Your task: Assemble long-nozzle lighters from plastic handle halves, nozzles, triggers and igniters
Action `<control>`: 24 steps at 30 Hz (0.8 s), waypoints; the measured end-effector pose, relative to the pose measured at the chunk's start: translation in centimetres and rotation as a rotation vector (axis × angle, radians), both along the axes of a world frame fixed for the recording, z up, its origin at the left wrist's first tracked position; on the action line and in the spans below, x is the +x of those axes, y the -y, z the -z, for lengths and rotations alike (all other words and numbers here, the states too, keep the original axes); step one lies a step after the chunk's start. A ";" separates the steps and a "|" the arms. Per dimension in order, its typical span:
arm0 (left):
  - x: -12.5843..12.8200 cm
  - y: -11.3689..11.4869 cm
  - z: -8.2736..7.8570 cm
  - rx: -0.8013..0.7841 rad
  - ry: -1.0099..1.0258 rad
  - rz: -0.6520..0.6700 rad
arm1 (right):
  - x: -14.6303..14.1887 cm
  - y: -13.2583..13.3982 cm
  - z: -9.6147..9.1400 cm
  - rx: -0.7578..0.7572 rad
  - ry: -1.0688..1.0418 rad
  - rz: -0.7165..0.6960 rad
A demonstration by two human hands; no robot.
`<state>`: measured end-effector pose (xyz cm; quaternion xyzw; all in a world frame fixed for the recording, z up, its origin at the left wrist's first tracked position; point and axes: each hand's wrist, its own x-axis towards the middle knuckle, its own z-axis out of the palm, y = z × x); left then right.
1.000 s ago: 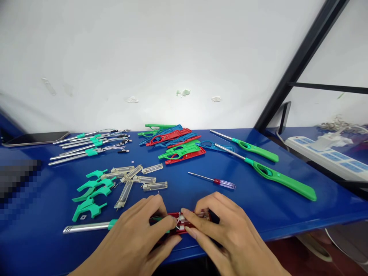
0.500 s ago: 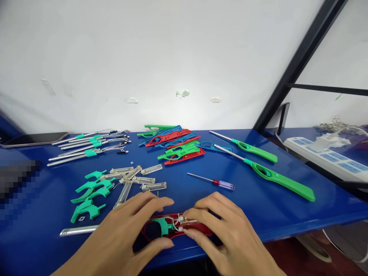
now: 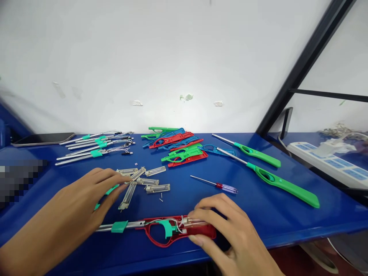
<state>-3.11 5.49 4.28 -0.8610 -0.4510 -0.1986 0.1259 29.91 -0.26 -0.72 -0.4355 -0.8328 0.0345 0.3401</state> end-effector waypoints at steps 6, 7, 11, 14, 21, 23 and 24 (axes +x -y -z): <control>-1.1 -0.2 0.6 -0.116 -0.038 -0.127 | 0.5 -0.8 -0.6 0.031 0.006 0.058; -1.1 -0.2 0.6 -0.132 -0.039 -0.138 | 0.7 -1.3 -1.0 0.034 0.057 0.064; -1.1 -0.1 0.2 -0.152 -0.007 -0.147 | 1.6 -5.5 -3.6 0.002 0.409 0.028; -1.3 0.2 0.0 -0.156 0.027 -0.127 | 2.2 -10.1 -5.2 -0.049 0.536 -0.006; -1.6 0.5 -0.1 -0.168 0.077 -0.141 | 2.0 -16.9 -4.9 -0.161 0.663 -0.053; -1.7 0.5 -0.2 -0.190 0.080 -0.147 | 1.9 -17.3 -4.4 -0.176 0.650 -0.059; -1.7 0.5 -0.3 -0.200 0.084 -0.147 | 1.9 -17.3 -4.2 -0.181 0.643 -0.066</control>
